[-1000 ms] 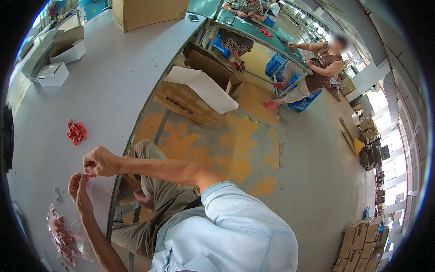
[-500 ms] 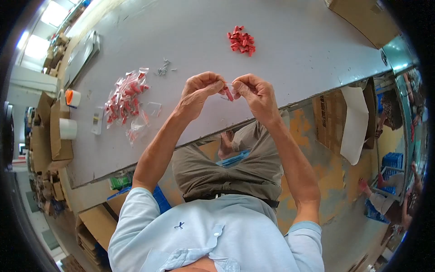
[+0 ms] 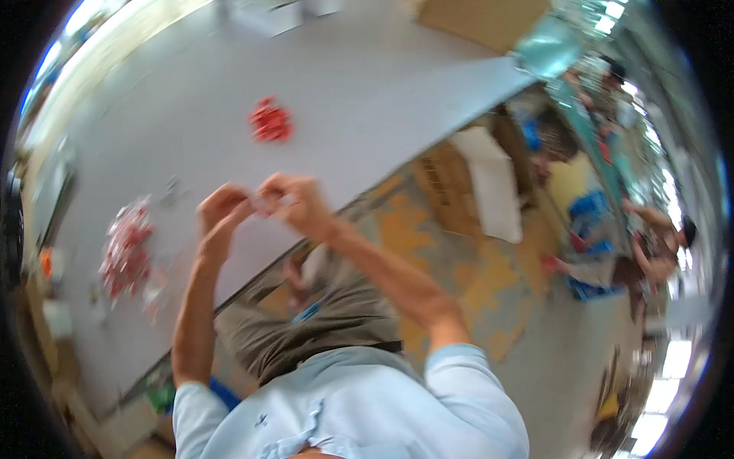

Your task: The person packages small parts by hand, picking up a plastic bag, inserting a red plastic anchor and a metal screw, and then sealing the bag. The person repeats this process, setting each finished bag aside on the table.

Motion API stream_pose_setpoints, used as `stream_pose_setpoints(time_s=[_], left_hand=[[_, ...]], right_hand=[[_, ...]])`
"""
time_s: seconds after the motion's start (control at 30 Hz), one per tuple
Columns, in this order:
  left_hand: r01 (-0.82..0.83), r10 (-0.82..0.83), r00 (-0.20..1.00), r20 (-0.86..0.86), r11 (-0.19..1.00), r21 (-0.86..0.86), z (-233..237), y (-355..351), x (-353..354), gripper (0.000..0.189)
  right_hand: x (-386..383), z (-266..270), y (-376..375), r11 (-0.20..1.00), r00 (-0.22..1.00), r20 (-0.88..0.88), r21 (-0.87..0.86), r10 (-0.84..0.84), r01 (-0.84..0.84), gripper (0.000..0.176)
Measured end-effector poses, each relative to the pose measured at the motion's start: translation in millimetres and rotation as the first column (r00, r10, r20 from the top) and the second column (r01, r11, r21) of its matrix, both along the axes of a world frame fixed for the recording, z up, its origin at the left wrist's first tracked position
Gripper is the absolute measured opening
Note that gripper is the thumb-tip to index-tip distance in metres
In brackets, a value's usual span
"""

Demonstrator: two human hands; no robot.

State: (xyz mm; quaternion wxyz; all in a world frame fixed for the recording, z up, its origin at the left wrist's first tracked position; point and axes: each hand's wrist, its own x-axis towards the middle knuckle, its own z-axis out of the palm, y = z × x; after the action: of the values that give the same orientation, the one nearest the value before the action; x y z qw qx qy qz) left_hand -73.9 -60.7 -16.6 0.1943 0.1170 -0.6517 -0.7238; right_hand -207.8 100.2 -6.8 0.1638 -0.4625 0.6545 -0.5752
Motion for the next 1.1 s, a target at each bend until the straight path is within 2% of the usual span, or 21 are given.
stream_pose_setpoints(time_s=[0.07,0.13,0.17,0.23,0.27,0.37,0.5,0.67,0.7,0.77,0.8,0.87,0.9,0.93,0.97,1.07,1.1], left_hand=[[-0.052,0.054,0.998,0.019,0.997,-0.056,0.6,-1.8,1.2,0.007],[-0.053,0.056,0.997,0.044,0.997,-0.062,4.1,-3.0,2.7,0.006],[-0.028,0.030,0.999,0.025,0.998,-0.061,1.8,0.8,1.2,0.006],[-0.061,0.060,0.998,0.012,0.998,0.007,1.3,-0.7,2.7,0.006],[-0.058,0.058,0.998,0.009,0.998,-0.005,3.9,-1.3,3.0,0.006],[-0.041,0.040,0.998,0.038,0.999,0.022,15.9,5.8,3.5,0.008],[-0.038,0.036,0.999,0.026,0.997,0.074,8.2,0.4,3.8,0.009],[-0.039,0.038,0.999,0.025,0.998,0.045,5.4,-1.9,2.7,0.008],[-0.029,0.028,0.999,0.035,1.000,0.008,3.5,-3.3,2.5,0.008],[-0.015,0.016,0.999,0.048,0.999,-0.031,3.3,-3.6,2.3,0.008],[0.022,-0.022,0.999,0.034,1.000,0.011,3.9,-3.3,2.5,0.007],[0.059,-0.061,0.998,0.024,0.997,0.049,5.6,-1.6,3.4,0.006],[0.116,-0.107,0.993,-0.056,0.973,0.198,7.7,0.9,2.7,0.005],[0.181,-0.140,0.980,-0.142,0.924,0.337,9.5,1.7,2.5,0.005],[0.179,-0.140,0.981,-0.137,0.925,0.335,10.4,1.0,4.1,0.005],[0.134,-0.115,0.990,-0.085,0.953,0.273,10.6,-2.4,4.3,0.007],[0.148,-0.139,0.988,-0.067,0.975,0.163,7.5,-4.1,2.4,0.010]], right_hand=[[4.0,9.7,-1.3,0.998,0.992,-0.111,0.017,-0.061,0.063,0.007],[5.0,6.8,-4.7,0.992,0.998,-0.033,-0.117,-0.047,0.043,0.006],[5.1,10.8,0.4,0.991,0.996,-0.053,-0.117,-0.073,0.067,0.006],[8.1,14.6,-2.5,0.992,0.986,0.133,-0.093,0.098,-0.086,0.008],[6.3,13.4,-2.8,0.994,0.988,0.109,-0.048,0.106,-0.101,0.008],[3.7,13.6,-0.4,0.995,0.993,0.081,-0.068,0.083,-0.077,0.009],[2.6,7.0,0.0,0.988,0.992,0.118,-0.152,0.054,-0.036,0.008],[-0.6,10.4,5.1,0.993,0.996,0.019,-0.083,0.082,-0.080,0.006],[-1.4,12.0,5.8,0.993,0.997,0.019,-0.087,0.080,-0.078,0.006],[-3.6,15.0,7.1,0.988,0.982,0.116,0.020,0.150,-0.154,0.007],[-4.5,12.5,6.1,0.988,0.982,0.118,0.019,0.150,-0.153,0.007],[-4.7,6.7,3.0,0.978,0.966,0.174,-0.109,0.193,-0.176,0.008],[-3.8,8.2,2.3,0.978,0.965,0.178,-0.113,0.194,-0.176,0.008],[-3.5,10.1,1.5,0.969,0.929,0.282,-0.132,0.241,-0.211,0.008],[-3.0,12.0,0.9,0.957,0.878,0.383,-0.155,0.286,-0.244,0.008],[-8.0,3.4,0.5,0.981,0.925,0.328,-0.106,0.190,-0.164,0.008],[-9.2,4.2,3.1,0.980,0.922,0.335,-0.108,0.196,-0.169,0.008]])
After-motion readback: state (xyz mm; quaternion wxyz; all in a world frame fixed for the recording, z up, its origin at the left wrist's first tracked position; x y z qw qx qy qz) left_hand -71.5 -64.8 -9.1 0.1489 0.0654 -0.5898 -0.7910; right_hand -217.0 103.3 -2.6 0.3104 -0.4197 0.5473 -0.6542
